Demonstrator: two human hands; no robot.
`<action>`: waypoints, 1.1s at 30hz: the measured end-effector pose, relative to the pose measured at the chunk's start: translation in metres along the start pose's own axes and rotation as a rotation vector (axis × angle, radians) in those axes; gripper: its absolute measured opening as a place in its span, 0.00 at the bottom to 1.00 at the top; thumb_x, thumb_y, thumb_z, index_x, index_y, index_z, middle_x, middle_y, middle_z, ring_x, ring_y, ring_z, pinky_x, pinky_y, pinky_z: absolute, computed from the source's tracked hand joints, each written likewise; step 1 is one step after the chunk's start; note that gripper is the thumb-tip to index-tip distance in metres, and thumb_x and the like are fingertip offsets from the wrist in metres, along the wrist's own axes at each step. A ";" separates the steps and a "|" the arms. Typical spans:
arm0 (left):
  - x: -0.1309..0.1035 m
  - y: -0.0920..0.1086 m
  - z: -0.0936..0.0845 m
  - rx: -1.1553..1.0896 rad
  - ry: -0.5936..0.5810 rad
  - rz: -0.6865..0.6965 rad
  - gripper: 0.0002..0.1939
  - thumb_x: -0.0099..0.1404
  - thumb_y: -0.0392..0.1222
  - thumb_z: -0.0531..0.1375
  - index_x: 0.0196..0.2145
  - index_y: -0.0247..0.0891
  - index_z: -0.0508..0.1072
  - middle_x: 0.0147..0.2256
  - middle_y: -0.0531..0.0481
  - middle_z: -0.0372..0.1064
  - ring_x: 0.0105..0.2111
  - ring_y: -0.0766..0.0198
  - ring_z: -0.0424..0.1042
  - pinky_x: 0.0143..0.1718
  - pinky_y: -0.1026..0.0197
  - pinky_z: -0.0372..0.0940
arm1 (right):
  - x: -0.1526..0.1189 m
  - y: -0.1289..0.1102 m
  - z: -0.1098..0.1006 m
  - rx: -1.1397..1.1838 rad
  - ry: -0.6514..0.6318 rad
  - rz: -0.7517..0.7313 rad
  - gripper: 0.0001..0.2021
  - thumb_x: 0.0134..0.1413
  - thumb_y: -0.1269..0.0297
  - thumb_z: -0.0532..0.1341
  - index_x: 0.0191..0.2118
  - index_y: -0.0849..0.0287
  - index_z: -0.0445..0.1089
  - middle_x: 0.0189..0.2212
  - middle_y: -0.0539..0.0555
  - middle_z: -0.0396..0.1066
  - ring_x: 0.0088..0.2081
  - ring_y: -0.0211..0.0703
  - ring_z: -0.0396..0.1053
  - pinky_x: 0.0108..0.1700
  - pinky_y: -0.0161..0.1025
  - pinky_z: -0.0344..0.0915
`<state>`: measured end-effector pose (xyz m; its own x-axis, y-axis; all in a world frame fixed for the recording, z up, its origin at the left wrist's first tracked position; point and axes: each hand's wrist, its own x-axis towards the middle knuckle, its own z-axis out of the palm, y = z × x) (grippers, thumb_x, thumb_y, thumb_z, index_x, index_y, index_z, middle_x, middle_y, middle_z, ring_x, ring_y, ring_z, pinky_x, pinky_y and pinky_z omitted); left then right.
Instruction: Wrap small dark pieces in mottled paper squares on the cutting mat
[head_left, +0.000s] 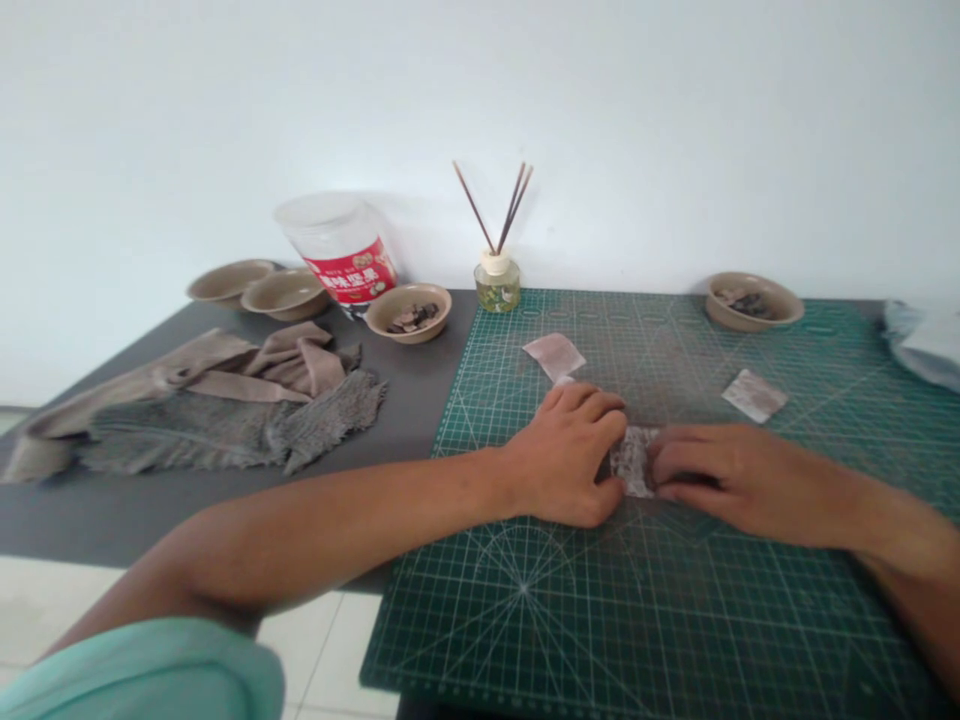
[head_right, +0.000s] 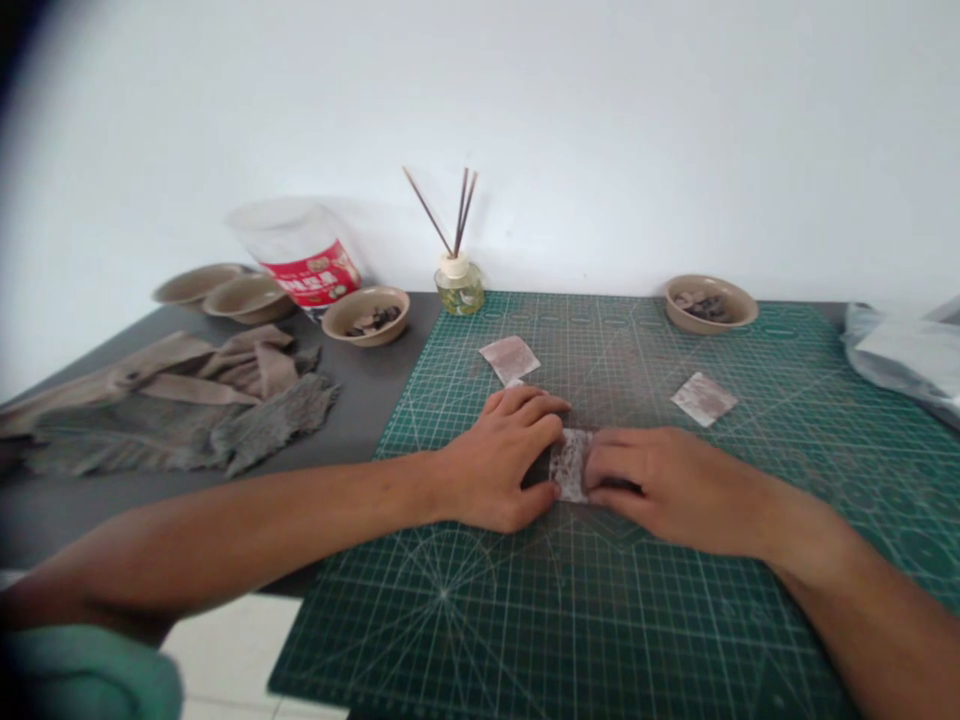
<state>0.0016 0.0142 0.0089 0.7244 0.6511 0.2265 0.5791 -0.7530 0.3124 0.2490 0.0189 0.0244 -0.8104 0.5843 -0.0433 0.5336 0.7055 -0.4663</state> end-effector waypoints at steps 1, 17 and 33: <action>0.000 0.000 0.000 0.000 -0.002 0.000 0.18 0.60 0.45 0.61 0.48 0.37 0.71 0.62 0.39 0.65 0.63 0.43 0.59 0.64 0.39 0.56 | 0.002 -0.002 0.002 -0.002 0.008 -0.021 0.08 0.68 0.64 0.58 0.41 0.52 0.75 0.39 0.51 0.77 0.37 0.44 0.76 0.40 0.42 0.70; 0.000 0.000 0.000 0.026 0.000 0.004 0.17 0.61 0.46 0.61 0.46 0.37 0.70 0.62 0.41 0.65 0.62 0.44 0.60 0.64 0.40 0.55 | 0.004 0.006 -0.001 -0.100 0.189 0.088 0.08 0.68 0.63 0.58 0.42 0.54 0.76 0.40 0.54 0.76 0.41 0.49 0.75 0.44 0.46 0.69; 0.000 0.000 0.000 0.021 -0.007 0.014 0.18 0.62 0.46 0.60 0.48 0.36 0.70 0.61 0.40 0.66 0.62 0.45 0.60 0.64 0.41 0.56 | 0.003 0.005 0.001 -0.025 0.021 0.006 0.09 0.69 0.63 0.57 0.41 0.53 0.75 0.40 0.51 0.75 0.39 0.45 0.75 0.42 0.43 0.68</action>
<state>0.0020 0.0143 0.0092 0.7351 0.6398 0.2244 0.5766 -0.7640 0.2896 0.2485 0.0238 0.0217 -0.8020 0.5967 -0.0272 0.5447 0.7118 -0.4434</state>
